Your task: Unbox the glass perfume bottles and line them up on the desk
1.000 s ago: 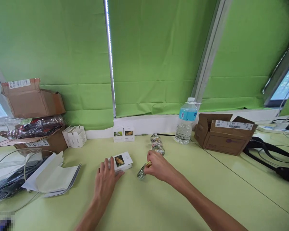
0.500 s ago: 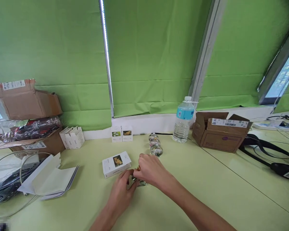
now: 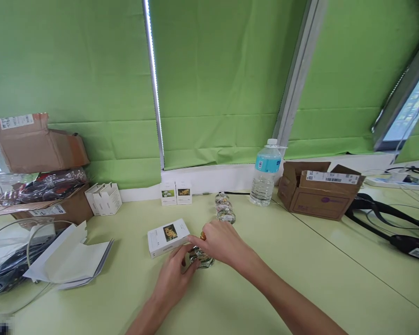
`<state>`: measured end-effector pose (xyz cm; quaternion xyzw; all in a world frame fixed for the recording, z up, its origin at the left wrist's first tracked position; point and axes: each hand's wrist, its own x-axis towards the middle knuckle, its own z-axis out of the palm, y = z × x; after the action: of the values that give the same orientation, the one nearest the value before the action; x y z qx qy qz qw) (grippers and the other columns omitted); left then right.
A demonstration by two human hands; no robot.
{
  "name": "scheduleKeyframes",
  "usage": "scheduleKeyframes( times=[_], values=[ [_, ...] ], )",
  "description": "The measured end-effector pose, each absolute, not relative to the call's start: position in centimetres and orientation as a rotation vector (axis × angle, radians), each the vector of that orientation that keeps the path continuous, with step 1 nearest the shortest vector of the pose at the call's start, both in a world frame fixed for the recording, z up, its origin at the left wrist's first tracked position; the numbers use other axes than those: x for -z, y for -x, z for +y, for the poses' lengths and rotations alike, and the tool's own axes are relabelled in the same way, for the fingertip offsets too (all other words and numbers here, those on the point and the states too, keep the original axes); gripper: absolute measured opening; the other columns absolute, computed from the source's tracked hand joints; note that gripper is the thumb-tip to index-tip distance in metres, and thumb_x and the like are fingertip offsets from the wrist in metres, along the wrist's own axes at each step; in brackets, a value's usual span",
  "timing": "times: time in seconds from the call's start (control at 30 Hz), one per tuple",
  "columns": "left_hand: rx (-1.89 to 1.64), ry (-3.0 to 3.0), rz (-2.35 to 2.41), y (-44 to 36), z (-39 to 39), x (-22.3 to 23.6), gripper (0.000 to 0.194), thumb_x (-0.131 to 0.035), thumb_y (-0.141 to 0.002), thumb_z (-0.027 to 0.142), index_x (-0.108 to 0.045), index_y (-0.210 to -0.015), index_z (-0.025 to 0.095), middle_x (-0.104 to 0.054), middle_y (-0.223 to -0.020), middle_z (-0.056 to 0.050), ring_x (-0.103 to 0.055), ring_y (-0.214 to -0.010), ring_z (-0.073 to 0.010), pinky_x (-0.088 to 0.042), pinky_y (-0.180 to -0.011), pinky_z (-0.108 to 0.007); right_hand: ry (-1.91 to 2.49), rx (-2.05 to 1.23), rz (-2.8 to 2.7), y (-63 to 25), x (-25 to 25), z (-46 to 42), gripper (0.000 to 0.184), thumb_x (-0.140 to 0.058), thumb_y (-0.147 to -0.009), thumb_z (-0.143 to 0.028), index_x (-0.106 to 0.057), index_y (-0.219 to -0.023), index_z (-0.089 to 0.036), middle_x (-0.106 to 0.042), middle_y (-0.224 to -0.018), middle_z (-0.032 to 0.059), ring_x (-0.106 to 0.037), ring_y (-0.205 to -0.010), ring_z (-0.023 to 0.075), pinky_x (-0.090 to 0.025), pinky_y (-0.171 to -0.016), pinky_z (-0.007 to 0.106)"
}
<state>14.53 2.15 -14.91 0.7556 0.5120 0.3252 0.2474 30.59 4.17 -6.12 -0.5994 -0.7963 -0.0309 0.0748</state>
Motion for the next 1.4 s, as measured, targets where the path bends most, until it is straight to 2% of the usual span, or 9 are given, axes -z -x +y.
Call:
scheduleKeyframes(
  times=[0.23, 0.33, 0.5, 0.67, 0.8, 0.97, 1.1, 1.23, 1.4],
  values=[
    [-0.9, -2.05, 1.41, -14.0, 2.4, 15.1, 0.034, -0.052, -0.086, 0.037, -0.061, -0.116, 0.025, -0.065, -0.093, -0.004, -0.056, -0.075, -0.0179, -0.047, -0.069, -0.03, 1.806, 0.041, -2.283, -32.5, 5.2, 4.6, 0.059, -0.035, -0.093, -0.058, -0.058, -0.056, -0.018, -0.059, -0.056, 0.0071, -0.054, -0.053, 0.0177, -0.022, -0.051, 0.029],
    [-0.928, -2.031, 1.435, -13.5, 2.8, 15.3, 0.035, -0.051, -0.086, 0.038, -0.06, -0.117, 0.026, -0.066, -0.087, -0.003, -0.057, -0.074, -0.0182, -0.047, -0.068, -0.03, 1.823, -0.016, -2.288, -33.6, 5.5, 4.9, 0.042, -0.047, -0.091, -0.046, -0.06, -0.063, -0.018, -0.062, -0.066, 0.008, -0.057, -0.061, 0.0192, -0.024, -0.053, 0.028],
    [-0.988, -1.939, 1.464, -13.1, 3.3, 15.3, 0.038, -0.057, -0.082, 0.038, -0.062, -0.116, 0.023, -0.064, -0.073, 0.0, -0.057, -0.067, -0.0171, -0.047, -0.064, -0.028, 1.752, -0.236, -2.458, -34.4, 7.9, 5.6, 0.004, -0.065, -0.074, -0.019, -0.065, -0.078, -0.017, -0.066, -0.083, 0.0073, -0.06, -0.075, 0.0199, -0.027, -0.055, 0.025],
    [-0.997, -1.884, 1.438, -13.1, 3.3, 15.3, 0.038, -0.058, -0.081, 0.038, -0.062, -0.116, 0.022, -0.064, -0.07, 0.001, -0.056, -0.064, -0.0157, -0.046, -0.062, -0.027, 1.719, -0.307, -2.535, -34.2, 10.0, 6.0, 0.016, -0.058, -0.07, -0.005, -0.066, -0.076, -0.017, -0.066, -0.079, 0.0054, -0.06, -0.071, 0.0172, -0.025, -0.053, 0.024],
    [-0.984, -1.88, 1.413, -13.1, 3.3, 15.3, 0.037, -0.057, -0.083, 0.037, -0.061, -0.116, 0.023, -0.063, -0.069, 0.002, -0.056, -0.065, -0.0156, -0.047, -0.063, -0.027, 1.703, -0.325, -2.579, -34.1, 10.6, 6.0, 0.015, -0.056, -0.07, -0.005, -0.065, -0.072, -0.017, -0.065, -0.075, 0.0056, -0.059, -0.066, 0.0166, -0.023, -0.05, 0.025],
    [-0.995, -1.88, 1.403, -13.1, 3.3, 15.3, 0.035, -0.057, -0.083, 0.036, -0.061, -0.115, 0.023, -0.063, -0.069, 0.002, -0.056, -0.065, -0.0159, -0.047, -0.064, -0.028, 1.697, -0.305, -2.566, -34.0, 10.8, 5.9, 0.019, -0.056, -0.073, -0.01, -0.064, -0.09, -0.016, -0.065, -0.086, 0.0085, -0.06, -0.073, 0.0189, -0.023, -0.052, 0.025],
    [-1.003, -1.879, 1.38, -13.1, 3.4, 15.5, 0.037, -0.057, -0.083, 0.036, -0.061, -0.117, 0.022, -0.064, -0.069, 0.001, -0.056, -0.064, -0.0161, -0.046, -0.064, -0.028, 1.698, -0.357, -2.562, -34.0, 10.4, 5.9, 0.019, -0.06, -0.072, -0.013, -0.065, -0.09, -0.016, -0.066, -0.084, 0.0077, -0.06, -0.071, 0.0189, -0.025, -0.051, 0.025],
    [-1.023, -1.877, 1.356, -13.0, 3.5, 15.8, 0.037, -0.057, -0.083, 0.036, -0.061, -0.117, 0.022, -0.066, -0.074, 0.0, -0.056, -0.064, -0.0158, -0.045, -0.064, -0.028, 1.689, -0.42, -2.536, -34.4, 9.2, 5.7, 0.028, -0.065, -0.075, -0.028, -0.064, -0.101, -0.017, -0.066, -0.088, 0.0072, -0.061, -0.075, 0.0198, -0.03, -0.053, 0.024],
    [-1.006, -1.868, 1.358, -13.0, 3.5, 15.8, 0.038, -0.056, -0.083, 0.036, -0.06, -0.118, 0.023, -0.066, -0.076, 0.0, -0.055, -0.063, -0.0155, -0.043, -0.063, -0.026, 1.545, -0.497, -2.444, -34.4, 7.0, 4.8, 0.035, -0.055, -0.085, -0.045, -0.063, -0.107, -0.018, -0.063, -0.106, 0.0107, -0.059, -0.094, 0.0236, -0.039, -0.068, 0.027]
  ],
)
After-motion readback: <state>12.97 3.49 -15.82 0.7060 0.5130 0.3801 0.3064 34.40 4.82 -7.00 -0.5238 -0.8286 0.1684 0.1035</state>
